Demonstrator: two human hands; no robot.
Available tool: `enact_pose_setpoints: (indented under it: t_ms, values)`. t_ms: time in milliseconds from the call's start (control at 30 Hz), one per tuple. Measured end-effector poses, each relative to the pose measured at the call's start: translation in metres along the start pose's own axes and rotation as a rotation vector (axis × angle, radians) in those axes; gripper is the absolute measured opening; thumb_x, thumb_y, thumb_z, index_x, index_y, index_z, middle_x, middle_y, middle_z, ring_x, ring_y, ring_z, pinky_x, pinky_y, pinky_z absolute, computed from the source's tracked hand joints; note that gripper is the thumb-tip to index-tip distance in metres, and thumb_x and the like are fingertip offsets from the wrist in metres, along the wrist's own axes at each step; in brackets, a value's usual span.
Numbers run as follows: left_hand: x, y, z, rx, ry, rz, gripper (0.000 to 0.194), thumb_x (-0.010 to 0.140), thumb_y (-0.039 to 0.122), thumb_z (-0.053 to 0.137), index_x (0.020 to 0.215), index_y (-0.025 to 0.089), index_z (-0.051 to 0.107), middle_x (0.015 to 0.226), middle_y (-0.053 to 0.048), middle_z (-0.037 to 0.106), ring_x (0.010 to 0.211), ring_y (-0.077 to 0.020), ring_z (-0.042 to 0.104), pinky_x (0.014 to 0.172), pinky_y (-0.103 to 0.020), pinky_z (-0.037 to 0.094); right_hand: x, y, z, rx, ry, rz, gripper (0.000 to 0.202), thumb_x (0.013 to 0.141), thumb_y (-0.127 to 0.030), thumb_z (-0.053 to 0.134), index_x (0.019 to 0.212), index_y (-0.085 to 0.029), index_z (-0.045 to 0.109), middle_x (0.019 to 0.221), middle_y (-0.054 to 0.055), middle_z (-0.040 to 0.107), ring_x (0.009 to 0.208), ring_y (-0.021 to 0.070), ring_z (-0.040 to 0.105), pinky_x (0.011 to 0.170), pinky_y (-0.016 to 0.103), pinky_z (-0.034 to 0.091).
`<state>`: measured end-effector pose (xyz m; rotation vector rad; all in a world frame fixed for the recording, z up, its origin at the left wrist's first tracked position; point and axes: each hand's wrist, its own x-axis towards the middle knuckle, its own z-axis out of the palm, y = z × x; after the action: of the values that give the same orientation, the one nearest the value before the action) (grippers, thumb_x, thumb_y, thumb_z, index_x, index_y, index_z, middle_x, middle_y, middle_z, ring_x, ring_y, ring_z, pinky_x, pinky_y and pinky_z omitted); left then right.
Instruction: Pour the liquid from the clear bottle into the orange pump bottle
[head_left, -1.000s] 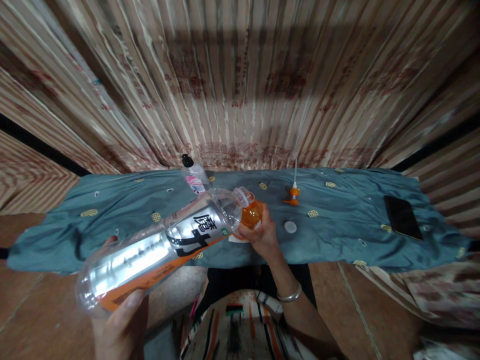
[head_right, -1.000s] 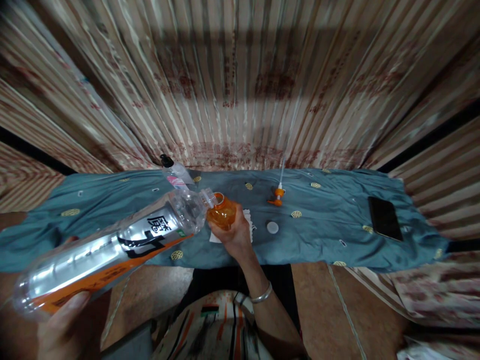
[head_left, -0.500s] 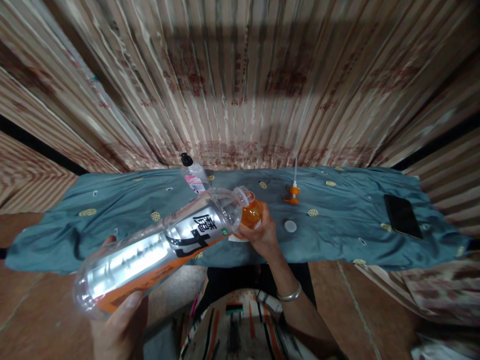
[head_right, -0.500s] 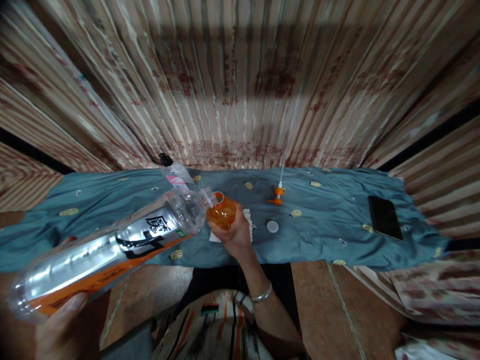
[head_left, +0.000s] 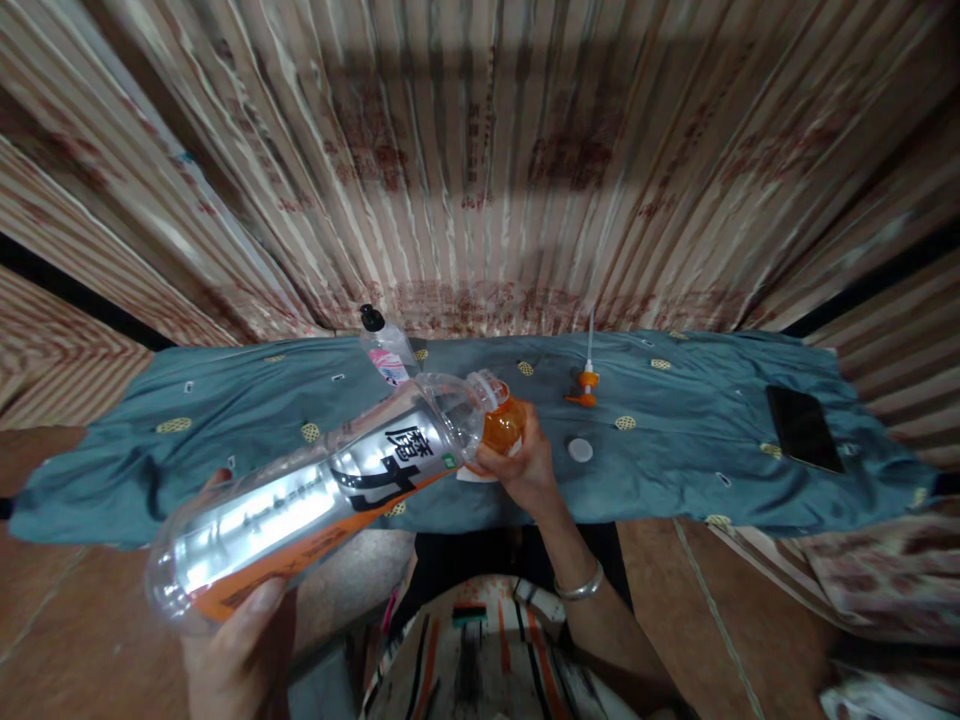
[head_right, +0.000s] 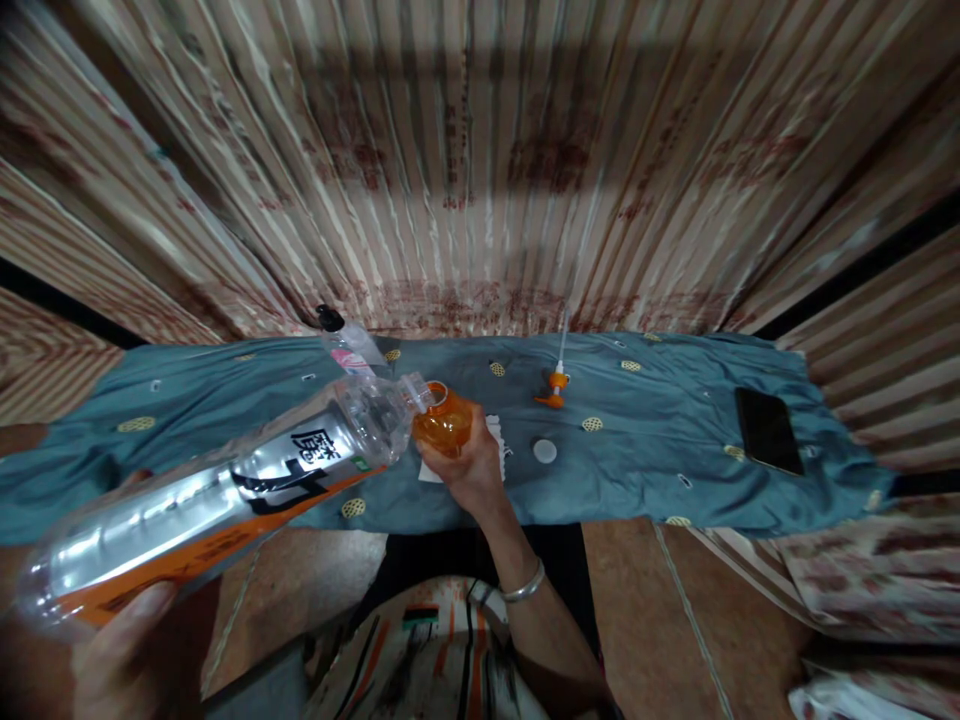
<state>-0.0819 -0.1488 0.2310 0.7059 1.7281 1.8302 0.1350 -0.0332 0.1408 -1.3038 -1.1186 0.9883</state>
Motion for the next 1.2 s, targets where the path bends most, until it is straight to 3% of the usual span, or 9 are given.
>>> enact_pose_setpoints:
  t_ms: [133,267,433,600,667,767,1067,1200]
  values:
    - [0.0029,0.0006,-0.0002,-0.005,-0.042,0.007,0.058,0.066,0.053,0.096,0.119,0.032,0.082,0.146,-0.001,0.078,0.152,-0.0373,0.065,0.134,-0.05,0.052,-0.0003,0.0012,0.0,-0.009,0.017,-0.025,0.062,0.072,-0.043,0.09,0.127,-0.028,0.066,0.116,0.004,0.089,0.105,0.0301,0.087,0.09,0.041,0.073]
    - [0.0043,0.0003,-0.0002,0.007,-0.011,-0.031,0.06,0.062,0.05,0.098,0.117,0.032,0.082,0.144,0.0,0.078,0.154,-0.0369,0.063,0.135,-0.049,0.05,-0.0005,-0.0006,-0.0011,-0.003,0.012,-0.002,0.062,0.071,-0.042,0.09,0.126,-0.028,0.066,0.115,0.004,0.089,0.103,0.03,0.087,0.09,0.041,0.073]
    - [0.0024,0.0058,0.0035,0.0,-0.056,0.001,0.056,0.069,0.051,0.095,0.119,0.032,0.081,0.137,0.0,0.08,0.148,-0.0366,0.067,0.135,-0.053,0.049,-0.0008,-0.0026,-0.0013,0.003,0.013,-0.004,0.062,0.071,-0.044,0.092,0.126,-0.028,0.067,0.113,0.003,0.089,0.101,0.029,0.087,0.088,0.04,0.073]
    - [0.0076,0.0052,0.0014,-0.013,-0.047,-0.017,0.065,0.059,0.056,0.102,0.115,0.031,0.082,0.138,-0.002,0.08,0.143,-0.0393,0.07,0.132,-0.053,0.054,-0.0009,-0.0021,0.0002,0.016,0.017,-0.014,0.06,0.072,-0.042,0.092,0.125,-0.029,0.067,0.111,0.002,0.089,0.099,0.0288,0.088,0.086,0.04,0.073]
    - [0.0078,0.0041,0.0008,0.01,-0.063,-0.014,0.065,0.062,0.057,0.1,0.118,0.031,0.081,0.142,-0.002,0.079,0.145,-0.0388,0.07,0.131,-0.053,0.054,-0.0006,-0.0011,0.0007,0.018,0.02,-0.007,0.061,0.071,-0.041,0.093,0.125,-0.029,0.067,0.111,0.002,0.089,0.099,0.0288,0.088,0.086,0.04,0.074]
    - [0.0051,0.0034,0.0012,0.016,-0.048,0.013,0.057,0.069,0.054,0.097,0.119,0.031,0.081,0.144,-0.002,0.078,0.15,-0.0368,0.066,0.133,-0.05,0.052,-0.0002,-0.0003,0.001,0.03,0.009,-0.001,0.06,0.071,-0.042,0.093,0.123,-0.029,0.067,0.11,0.003,0.089,0.098,0.0288,0.088,0.085,0.039,0.074]
    - [0.0086,0.0022,0.0009,-0.02,-0.05,0.001,0.062,0.061,0.056,0.102,0.114,0.03,0.083,0.138,-0.003,0.08,0.143,-0.0392,0.071,0.135,-0.056,0.05,-0.0011,-0.0016,0.0008,0.037,0.022,-0.015,0.059,0.071,-0.042,0.092,0.124,-0.029,0.067,0.11,0.003,0.088,0.099,0.0287,0.087,0.085,0.04,0.073]
    - [0.0091,0.0029,0.0027,-0.009,-0.031,-0.006,0.059,0.059,0.055,0.102,0.109,0.031,0.083,0.137,-0.002,0.08,0.156,-0.0414,0.061,0.14,-0.057,0.041,-0.0005,-0.003,0.0012,0.061,0.011,-0.005,0.059,0.07,-0.041,0.091,0.122,-0.029,0.066,0.11,0.002,0.088,0.098,0.0292,0.087,0.085,0.042,0.073]
